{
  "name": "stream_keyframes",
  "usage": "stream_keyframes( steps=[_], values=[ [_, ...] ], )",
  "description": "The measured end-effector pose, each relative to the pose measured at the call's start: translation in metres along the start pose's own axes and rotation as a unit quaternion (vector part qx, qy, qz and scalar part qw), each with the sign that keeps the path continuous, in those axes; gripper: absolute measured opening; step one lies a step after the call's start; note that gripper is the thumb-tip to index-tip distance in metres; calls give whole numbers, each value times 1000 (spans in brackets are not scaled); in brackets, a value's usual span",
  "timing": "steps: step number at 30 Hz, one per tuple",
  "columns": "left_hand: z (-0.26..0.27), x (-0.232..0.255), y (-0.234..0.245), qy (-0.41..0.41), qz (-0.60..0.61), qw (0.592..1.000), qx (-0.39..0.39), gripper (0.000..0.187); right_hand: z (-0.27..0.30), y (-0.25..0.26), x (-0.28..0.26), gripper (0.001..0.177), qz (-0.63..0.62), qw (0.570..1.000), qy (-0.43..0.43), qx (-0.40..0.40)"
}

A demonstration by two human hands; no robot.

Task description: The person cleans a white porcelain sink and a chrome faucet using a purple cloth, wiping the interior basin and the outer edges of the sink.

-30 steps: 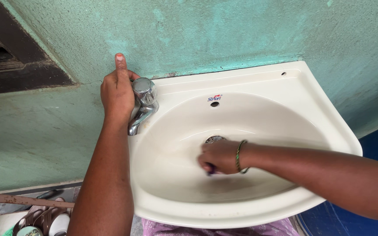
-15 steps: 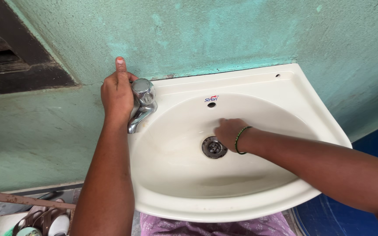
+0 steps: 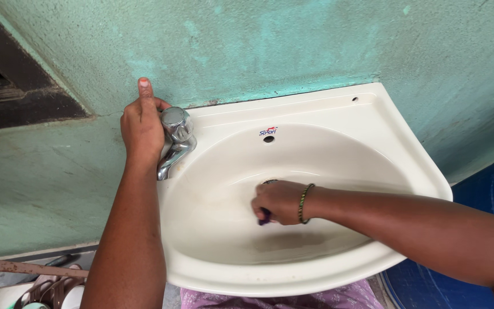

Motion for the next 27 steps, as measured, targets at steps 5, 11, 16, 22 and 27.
stream_keyframes(
  steps=[5, 11, 16, 22, 27],
  values=[
    [2, 0, 3, -32, 5, 999, 21, 89, -26, 0, 23, 18, 100, 991, -4, 87],
    [3, 0, 3, -25, -1, 999, 21, 85, -3, 18, 57, 24, 221, 947, -225, -66],
    [2, 2, 1, 0, 2, 1000, 5, 84, 16, 13, 42, 30, 186, 948, -213, -147],
    [2, 1, 1, -10, 3, 1000, 0, 87, 7, 8, 53, 21, 203, 951, -190, -138],
    [2, -2, 0, 13, -7, 1000, -1, 86, 1, 13, 64, 31, 150, 958, -244, -25]
  ],
)
Point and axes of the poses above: each hand's wrist, its own z-axis away from the middle knuckle, its own y-axis out of the back of the hand, x = y × z, the point moved 7 cm from there along -z, towards the middle knuckle, and after that the axes turned 2 degrees about -x, right-handed, at the moved point
